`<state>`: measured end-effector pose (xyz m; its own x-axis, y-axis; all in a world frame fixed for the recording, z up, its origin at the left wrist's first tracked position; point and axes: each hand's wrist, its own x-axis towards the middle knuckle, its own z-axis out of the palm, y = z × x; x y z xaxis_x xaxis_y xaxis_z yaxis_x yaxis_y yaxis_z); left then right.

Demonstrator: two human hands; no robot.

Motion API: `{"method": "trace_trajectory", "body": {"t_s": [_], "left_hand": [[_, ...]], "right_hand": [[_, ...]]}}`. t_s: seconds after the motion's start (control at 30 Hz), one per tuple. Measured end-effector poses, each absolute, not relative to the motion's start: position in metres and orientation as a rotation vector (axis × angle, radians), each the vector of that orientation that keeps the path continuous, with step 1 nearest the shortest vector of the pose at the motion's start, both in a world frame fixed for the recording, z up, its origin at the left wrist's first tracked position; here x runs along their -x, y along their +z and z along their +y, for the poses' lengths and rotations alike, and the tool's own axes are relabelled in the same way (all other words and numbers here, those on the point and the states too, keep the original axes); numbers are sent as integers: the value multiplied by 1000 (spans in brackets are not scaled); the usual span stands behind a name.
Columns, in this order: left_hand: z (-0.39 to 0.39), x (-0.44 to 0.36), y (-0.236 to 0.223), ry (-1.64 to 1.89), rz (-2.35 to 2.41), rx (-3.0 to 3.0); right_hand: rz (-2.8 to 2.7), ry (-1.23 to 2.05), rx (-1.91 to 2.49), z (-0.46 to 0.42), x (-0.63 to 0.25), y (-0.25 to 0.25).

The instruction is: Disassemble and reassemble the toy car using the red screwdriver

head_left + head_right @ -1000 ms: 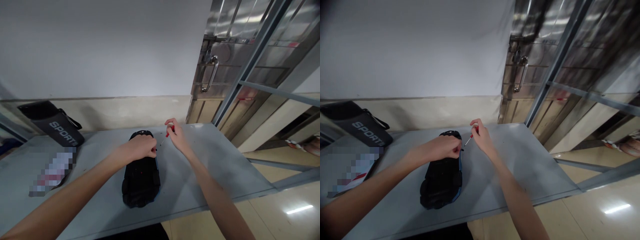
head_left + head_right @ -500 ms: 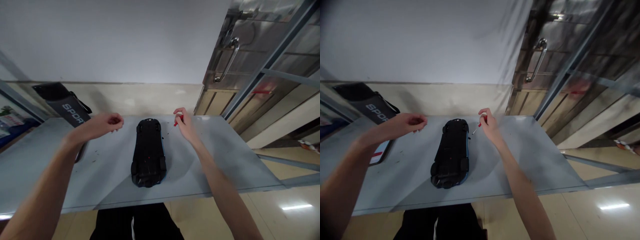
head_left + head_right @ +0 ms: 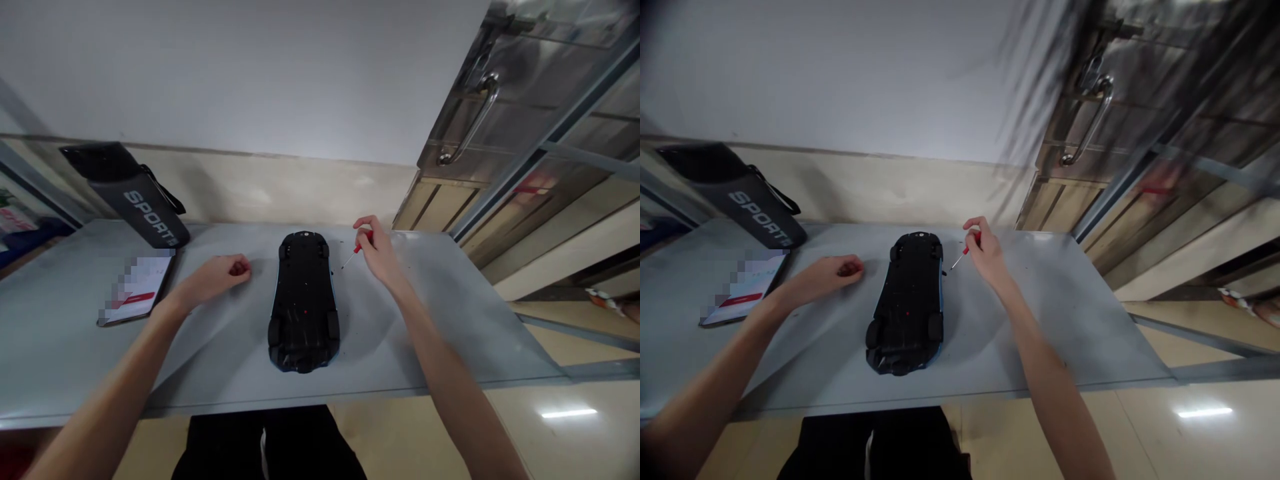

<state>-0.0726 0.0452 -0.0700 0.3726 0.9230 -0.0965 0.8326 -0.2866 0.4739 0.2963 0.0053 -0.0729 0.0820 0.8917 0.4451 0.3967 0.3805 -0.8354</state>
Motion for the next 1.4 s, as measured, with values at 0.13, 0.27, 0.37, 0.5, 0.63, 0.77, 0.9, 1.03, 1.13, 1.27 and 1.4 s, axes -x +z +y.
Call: {"method": "trace_trajectory", "body": {"t_s": [0.13, 0.27, 0.37, 0.5, 0.63, 0.77, 0.9, 1.03, 1.13, 1.27, 1.4], "left_hand": [[48, 70, -59, 313, 1445, -2220], [58, 60, -52, 424, 1301, -2215], [66, 49, -54, 529, 1127, -2095], [67, 38, -68, 708, 1021, -1863], [57, 37, -82, 723, 883, -1793], [48, 41, -86, 627, 797, -1740], [41, 41, -82, 502, 762, -1694], [36, 40, -79, 493, 750, -1626], [34, 39, -77, 482, 765, -1618], [32, 37, -73, 459, 779, -1592], [32, 36, -72, 442, 768, -1575]], "right_hand": [[-1522, 561, 1225, 3, -294, -74], [-1534, 569, 1242, 1, -290, -73], [-1550, 568, 1251, -1, -287, -72], [-1558, 560, 1258, -2, -282, -70], [-1552, 556, 1265, -5, -275, -69], [-1542, 584, 1252, -13, -264, -67], [-1548, 654, 1287, -23, -251, -62], [-1580, 724, 1257, -30, -240, -60], [-1624, 751, 1232, -34, -236, -61], [-1637, 757, 1227, -34, -235, -63], [-1632, 783, 1218, -34, -237, -64]]}}
